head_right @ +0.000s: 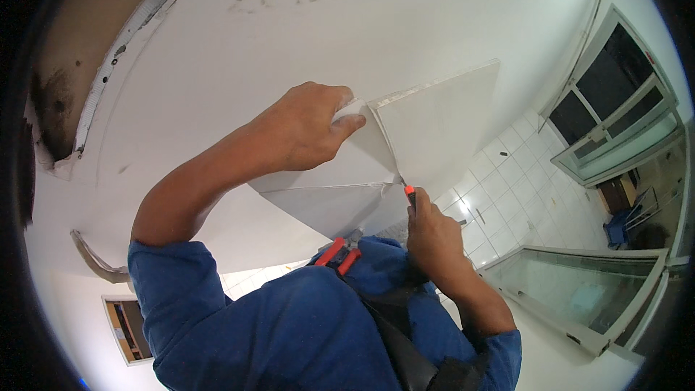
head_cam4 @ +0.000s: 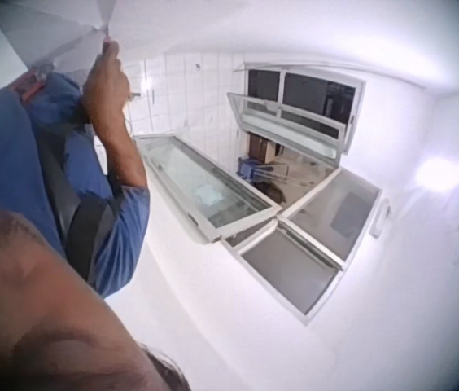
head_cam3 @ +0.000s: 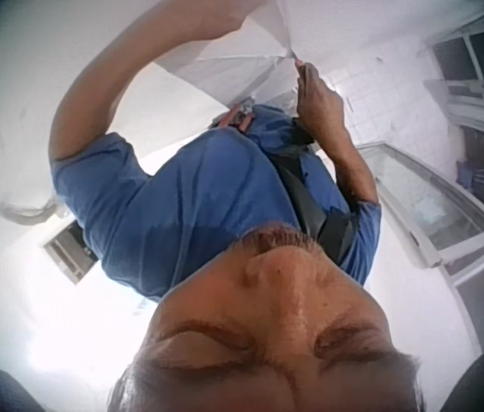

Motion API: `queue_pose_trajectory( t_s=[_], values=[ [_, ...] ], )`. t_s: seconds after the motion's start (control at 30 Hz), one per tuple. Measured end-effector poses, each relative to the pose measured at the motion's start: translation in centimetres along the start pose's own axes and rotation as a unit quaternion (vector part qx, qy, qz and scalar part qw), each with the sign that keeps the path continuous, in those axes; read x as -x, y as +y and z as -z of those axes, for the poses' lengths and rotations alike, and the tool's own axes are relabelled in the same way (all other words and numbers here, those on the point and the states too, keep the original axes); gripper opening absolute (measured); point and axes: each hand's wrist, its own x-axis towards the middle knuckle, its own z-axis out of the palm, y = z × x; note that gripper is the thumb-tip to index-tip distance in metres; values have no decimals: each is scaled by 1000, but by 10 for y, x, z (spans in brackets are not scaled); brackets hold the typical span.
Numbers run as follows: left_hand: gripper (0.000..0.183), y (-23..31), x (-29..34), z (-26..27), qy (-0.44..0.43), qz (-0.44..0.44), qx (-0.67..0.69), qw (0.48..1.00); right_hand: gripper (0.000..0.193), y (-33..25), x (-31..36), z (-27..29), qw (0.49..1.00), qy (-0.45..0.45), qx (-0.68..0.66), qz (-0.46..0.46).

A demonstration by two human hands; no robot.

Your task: The person cuts a white ceiling panel with a utility knife, then fits it into a rectangular opening in the ceiling. The person adjusts the panel to align with the surrounding ceiling tiles.

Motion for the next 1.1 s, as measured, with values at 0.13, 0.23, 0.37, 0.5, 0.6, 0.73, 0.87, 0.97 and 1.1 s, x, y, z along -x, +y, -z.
queue_pose_trajectory(
  t_s=[0.13,0.23,0.37,0.5,0.6,0.73,0.87,0.97,1.1],
  values=[
    [39,-1,3,-4,24,-11,30,999,32,20,2,-27,998,42,-30,18],
    [39,-5,6,-9,43,-60,-19,997,30,-15,3,21,997,-60,19,-35],
    [41,2,5,-5,23,-39,-13,999,31,-21,11,64,988,-128,73,-44],
    [49,-34,-16,5,-28,25,88,995,33,-10,25,91,999,-46,6,-13],
    [57,-46,-20,-12,12,33,125,992,31,2,23,82,986,116,-112,-30],
    [65,-46,-25,-15,-14,21,210,977,27,9,7,69,952,217,-215,3],
    [55,-67,-36,-23,-132,66,384,911,27,7,0,62,957,207,-167,112],
    [47,-68,-36,-30,-164,66,444,879,39,-8,1,58,967,98,-167,165],
    [41,-71,-36,-34,-184,70,432,880,51,-21,-7,31,949,117,-108,272]
  ],
)
